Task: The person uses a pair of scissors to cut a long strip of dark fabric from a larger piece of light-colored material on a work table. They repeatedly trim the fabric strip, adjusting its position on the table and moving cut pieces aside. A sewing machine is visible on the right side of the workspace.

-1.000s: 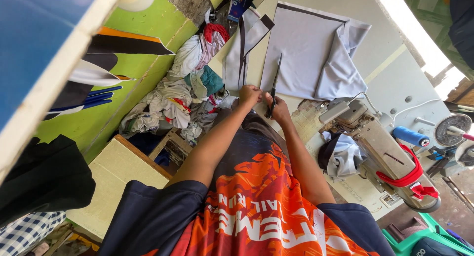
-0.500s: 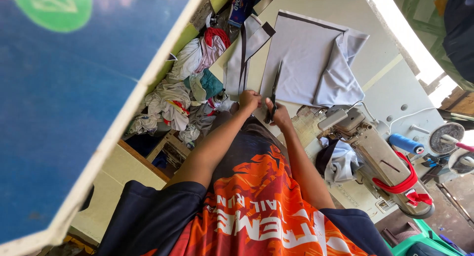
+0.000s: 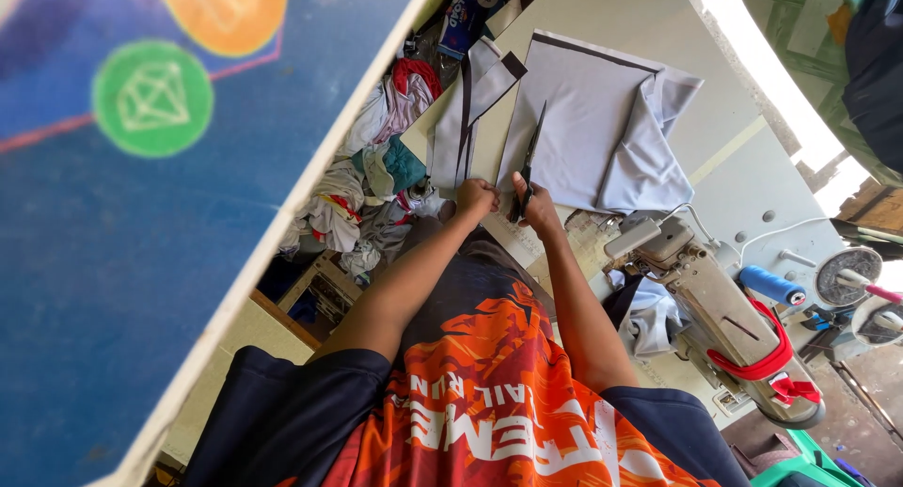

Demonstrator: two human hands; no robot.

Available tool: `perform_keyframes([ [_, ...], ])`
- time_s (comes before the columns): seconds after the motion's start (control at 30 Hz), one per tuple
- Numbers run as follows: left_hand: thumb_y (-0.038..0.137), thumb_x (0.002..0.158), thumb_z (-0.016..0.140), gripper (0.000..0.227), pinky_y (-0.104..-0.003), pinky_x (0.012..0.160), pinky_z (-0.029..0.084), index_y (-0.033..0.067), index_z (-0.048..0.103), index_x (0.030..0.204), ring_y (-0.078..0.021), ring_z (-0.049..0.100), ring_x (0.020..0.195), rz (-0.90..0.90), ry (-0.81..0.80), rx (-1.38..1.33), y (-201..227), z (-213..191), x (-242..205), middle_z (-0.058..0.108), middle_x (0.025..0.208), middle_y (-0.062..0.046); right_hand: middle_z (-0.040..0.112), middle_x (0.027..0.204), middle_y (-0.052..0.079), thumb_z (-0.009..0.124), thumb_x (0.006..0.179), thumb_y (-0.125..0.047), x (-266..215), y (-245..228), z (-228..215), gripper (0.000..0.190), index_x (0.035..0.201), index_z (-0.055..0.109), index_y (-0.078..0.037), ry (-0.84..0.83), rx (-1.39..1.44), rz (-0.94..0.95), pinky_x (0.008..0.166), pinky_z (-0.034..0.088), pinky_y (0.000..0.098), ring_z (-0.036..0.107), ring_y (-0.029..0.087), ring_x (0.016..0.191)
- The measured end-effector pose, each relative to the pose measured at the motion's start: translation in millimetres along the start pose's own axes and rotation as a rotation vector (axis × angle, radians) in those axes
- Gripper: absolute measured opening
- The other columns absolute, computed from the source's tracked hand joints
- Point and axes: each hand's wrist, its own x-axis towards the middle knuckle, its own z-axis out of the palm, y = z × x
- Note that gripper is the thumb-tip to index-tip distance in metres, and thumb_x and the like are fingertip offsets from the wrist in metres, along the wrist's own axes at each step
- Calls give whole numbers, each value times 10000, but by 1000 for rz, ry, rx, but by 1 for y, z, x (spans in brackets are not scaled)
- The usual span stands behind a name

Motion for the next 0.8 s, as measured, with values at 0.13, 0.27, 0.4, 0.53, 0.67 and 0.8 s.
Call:
perform_keyframes([
  [0.13, 57, 827, 621, 188, -300, 646, 608, 13, 776, 924, -223, 738, 531, -5, 1, -1, 1, 2, -1, 729, 621, -113, 665, 678, 191, 582, 981, -740, 15, 19, 3, 712, 863, 610, -39, 12, -9, -20, 514, 616, 315, 752, 305, 702],
  [0.27, 47, 806, 618, 177, -301, 643, 607, 26, 779, 877, -216, 734, 522, 7, 22, 12, 3, 2, -6, 733, 618, -105, 668, 631, 177, 558, 984, -744, 16, 23, 5, 715, 836, 606, -47, 18, -28, -39, 507, 609, 313, 746, 300, 676],
  [0.4, 63, 798, 644, 151, -273, 607, 594, 34, 778, 860, -198, 730, 526, 17, 23, -20, 3, 3, -5, 728, 621, -107, 659, 573, 147, 619, 972, -697, 16, 20, 5, 663, 781, 611, -62, 52, -42, -19, 484, 586, 293, 725, 278, 596],
  [0.53, 56, 786, 632, 161, -278, 597, 599, 42, 778, 853, -196, 730, 517, 36, 27, 0, 6, 2, -7, 722, 595, -95, 666, 587, 151, 660, 956, -673, 10, 14, 1, 630, 765, 614, -75, 61, -21, -2, 486, 592, 277, 738, 263, 608],
  [0.67, 33, 799, 610, 164, -282, 605, 597, 38, 771, 822, -205, 727, 513, 36, 26, 7, -1, 4, -1, 718, 584, -99, 680, 683, 183, 640, 932, -743, -7, -15, -6, 706, 843, 621, -42, 23, -38, 52, 520, 617, 321, 748, 288, 676],
  [0.8, 68, 779, 669, 127, -266, 533, 587, 36, 784, 824, -192, 712, 478, 33, 26, -49, -17, 9, 14, 712, 569, -116, 680, 721, 194, 625, 920, -803, 7, -27, -12, 781, 899, 630, -22, 25, -39, 33, 538, 622, 331, 750, 302, 698],
])
